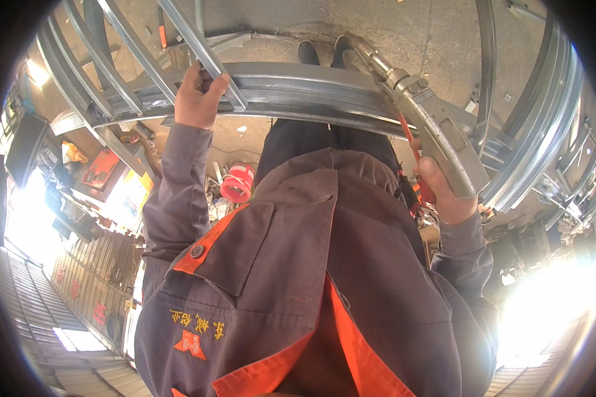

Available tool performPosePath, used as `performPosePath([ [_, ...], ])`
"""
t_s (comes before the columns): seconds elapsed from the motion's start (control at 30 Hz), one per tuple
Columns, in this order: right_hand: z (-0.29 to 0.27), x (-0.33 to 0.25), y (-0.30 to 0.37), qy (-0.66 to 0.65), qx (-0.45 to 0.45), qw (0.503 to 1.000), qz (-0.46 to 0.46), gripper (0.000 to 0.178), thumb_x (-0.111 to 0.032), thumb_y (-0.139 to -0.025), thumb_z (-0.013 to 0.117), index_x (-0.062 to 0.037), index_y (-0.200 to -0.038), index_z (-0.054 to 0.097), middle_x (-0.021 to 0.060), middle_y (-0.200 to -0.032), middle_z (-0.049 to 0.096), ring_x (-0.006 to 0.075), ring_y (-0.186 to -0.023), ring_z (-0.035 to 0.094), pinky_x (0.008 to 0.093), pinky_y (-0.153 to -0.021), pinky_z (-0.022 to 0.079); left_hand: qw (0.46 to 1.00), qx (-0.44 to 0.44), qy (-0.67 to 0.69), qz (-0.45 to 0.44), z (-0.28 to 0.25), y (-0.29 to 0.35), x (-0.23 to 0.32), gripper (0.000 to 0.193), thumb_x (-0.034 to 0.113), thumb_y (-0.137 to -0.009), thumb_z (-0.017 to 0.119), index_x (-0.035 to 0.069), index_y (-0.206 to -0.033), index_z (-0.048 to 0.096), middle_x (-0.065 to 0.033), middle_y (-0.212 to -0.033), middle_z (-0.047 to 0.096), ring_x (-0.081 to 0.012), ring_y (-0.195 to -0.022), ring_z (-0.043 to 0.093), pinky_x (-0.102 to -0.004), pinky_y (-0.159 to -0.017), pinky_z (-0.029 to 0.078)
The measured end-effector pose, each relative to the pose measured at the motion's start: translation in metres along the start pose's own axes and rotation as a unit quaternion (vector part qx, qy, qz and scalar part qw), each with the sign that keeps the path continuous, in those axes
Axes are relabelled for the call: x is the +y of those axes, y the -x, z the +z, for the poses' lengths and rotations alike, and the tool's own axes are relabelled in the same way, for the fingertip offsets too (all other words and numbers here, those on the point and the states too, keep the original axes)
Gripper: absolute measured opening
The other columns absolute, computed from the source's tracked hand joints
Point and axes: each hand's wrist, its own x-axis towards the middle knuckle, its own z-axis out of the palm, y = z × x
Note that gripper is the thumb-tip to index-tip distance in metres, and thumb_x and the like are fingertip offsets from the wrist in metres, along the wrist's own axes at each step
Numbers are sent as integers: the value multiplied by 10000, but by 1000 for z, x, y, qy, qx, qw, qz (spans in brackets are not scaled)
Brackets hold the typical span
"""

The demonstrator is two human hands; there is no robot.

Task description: The person marks a metal frame with a white marker, then uses a welding torch to join metal bars on a frame. The person repeatedly aligns and welds multiple joints on the frame structure.

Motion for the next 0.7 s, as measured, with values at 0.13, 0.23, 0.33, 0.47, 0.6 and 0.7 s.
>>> performPosePath([
  [0.13, 0, 0, 0, 10, -9, 1000, 1, 522, -238, -987, 690, 52, -1399, 554, 163, -1166, 670, 168, -871, 660, 320, -754, 555, 1000, 3, -5, -9, -1, 4, 9, 617, 220, -917, 791, -91, -1389, 541, -80, -1015, 731, -99, -846, 660, -270, -768, 550],
  [0.23, 1, -1, 0, 8, -10, 1000, -9, 494, -222, -996, 674, 50, -1392, 559, 159, -1169, 671, 163, -877, 658, 313, -761, 546, 998, -8, -59, -27, -3, 5, 17, 705, 238, -935, 782, -116, -1457, 467, -156, -1107, 720, -163, -966, 698, -304, -841, 562],
  [0.33, 4, -4, 2, -2, -3, 1000, -7, 459, -213, -1006, 661, 37, -1381, 571, 147, -1171, 678, 151, -870, 653, 303, -747, 532, 995, 16, -93, -20, -1, 8, 22, 766, 275, -915, 793, -97, -1490, 449, -150, -1095, 729, -168, -922, 697, -319, -816, 564],
  [0.47, 9, -7, 1, 9, 16, 1000, -9, 439, -216, -1008, 666, 17, -1371, 584, 127, -1153, 692, 143, -857, 652, 299, -730, 527, 992, 36, -123, 6, 2, 14, 22, 756, 274, -920, 785, -71, -1503, 449, -151, -1128, 720, -194, -921, 698, -339, -812, 566],
  [0.6, 13, -7, 0, 4, 25, 999, -21, 425, -228, -1011, 670, 7, -1357, 593, 119, -1139, 699, 141, -848, 653, 298, -717, 527, 957, 134, -216, 140, 6, 29, 22, 623, 261, -933, 784, -32, -1427, 543, -158, -1181, 692, -269, -1036, 683, -396, -889, 545],
  [0.7, 14, -6, 1, 2, 26, 999, -30, 428, -238, -1013, 670, 5, -1357, 594, 118, -1137, 698, 142, -839, 655, 298, -717, 529, 878, 131, -329, 322, 23, 53, 27, 492, 262, -909, 802, 30, -1309, 636, -135, -1190, 672, -308, -1113, 641, -439, -963, 500],
])
